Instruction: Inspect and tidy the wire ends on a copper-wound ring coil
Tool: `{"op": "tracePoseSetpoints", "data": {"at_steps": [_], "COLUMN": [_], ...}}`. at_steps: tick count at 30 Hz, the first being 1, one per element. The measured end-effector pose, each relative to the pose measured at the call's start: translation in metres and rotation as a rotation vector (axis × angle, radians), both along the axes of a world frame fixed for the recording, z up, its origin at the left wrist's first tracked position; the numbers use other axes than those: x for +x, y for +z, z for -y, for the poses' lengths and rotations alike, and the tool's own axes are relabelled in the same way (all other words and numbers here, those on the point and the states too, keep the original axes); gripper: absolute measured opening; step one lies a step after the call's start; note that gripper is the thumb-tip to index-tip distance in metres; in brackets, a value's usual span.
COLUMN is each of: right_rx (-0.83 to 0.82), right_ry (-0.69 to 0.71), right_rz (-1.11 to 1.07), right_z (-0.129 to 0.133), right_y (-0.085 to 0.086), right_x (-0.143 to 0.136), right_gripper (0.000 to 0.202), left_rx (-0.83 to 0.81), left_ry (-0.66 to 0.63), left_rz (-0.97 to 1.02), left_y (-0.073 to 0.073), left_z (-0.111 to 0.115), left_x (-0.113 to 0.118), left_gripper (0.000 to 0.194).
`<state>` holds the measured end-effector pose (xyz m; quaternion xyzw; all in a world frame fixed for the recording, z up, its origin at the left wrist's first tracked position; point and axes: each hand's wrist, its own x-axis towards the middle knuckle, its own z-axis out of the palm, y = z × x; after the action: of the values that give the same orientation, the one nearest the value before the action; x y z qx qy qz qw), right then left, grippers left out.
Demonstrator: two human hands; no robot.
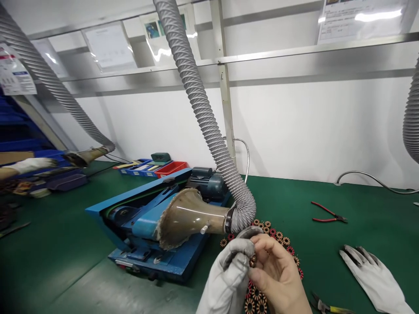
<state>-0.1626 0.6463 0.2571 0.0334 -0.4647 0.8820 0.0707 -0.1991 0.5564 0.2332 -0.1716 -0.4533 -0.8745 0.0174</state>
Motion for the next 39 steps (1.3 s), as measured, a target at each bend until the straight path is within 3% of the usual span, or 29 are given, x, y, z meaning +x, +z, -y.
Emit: {"op": "tracePoseSetpoints", "data": {"at_steps": [5,11,17,21,24,27,31,33,36,39], "right_rx": [0.028,0.041,0.012,0.001,-0.064,-0.169,-0.269,-0.267,-0.217,-0.152], "right_ry": [-0.060,0.031,0.133,0.128,0.167,0.183,0.187,0.182,0.162,0.128], "right_rz": [0.054,0.094,0.131,0.178,0.169,0.166,0.173,0.151,0.141,0.128], "right_z": [0.000,-0.005,-0.004,-0.004,-0.004,-0.004,-0.005,-0.006,-0.005,-0.003], "right_y": [-0.004,-0.003,-0.005,-0.005,-0.002,0.002,0.002,0.001,0.000,0.000], "right_x": [-0.002,0.001,0.001,0.001,0.000,-0.002,-0.004,-0.004,-0.004,-0.002], "right_gripper": [0.030,0.034,0.034,0.036,0.034,0.032,0.033,0.034,0.035,0.035], "left_rx": [-0.017,-0.171,-0.184,-0.080,-0.019,-0.168,-0.503,-0.586,-0.548,-0.409], "left_ry": [-0.070,-0.095,0.002,0.053,0.170,0.225,0.136,0.175,0.195,0.158], "left_rz": [0.058,-0.002,-0.074,-0.049,-0.048,-0.129,-0.286,-0.350,-0.363,-0.268], "left_y": [0.009,0.025,0.024,0.024,0.028,0.034,0.037,0.036,0.034,0.029], "left_z": [0.010,0.032,0.033,0.035,0.044,0.054,0.053,0.047,0.038,0.033], "left_x": [0.001,0.001,-0.006,-0.004,0.000,0.006,0.013,0.014,0.011,0.002], "left_gripper": [0.020,0.007,0.007,0.007,0.009,0.008,0.045,0.043,0.027,0.016]}}
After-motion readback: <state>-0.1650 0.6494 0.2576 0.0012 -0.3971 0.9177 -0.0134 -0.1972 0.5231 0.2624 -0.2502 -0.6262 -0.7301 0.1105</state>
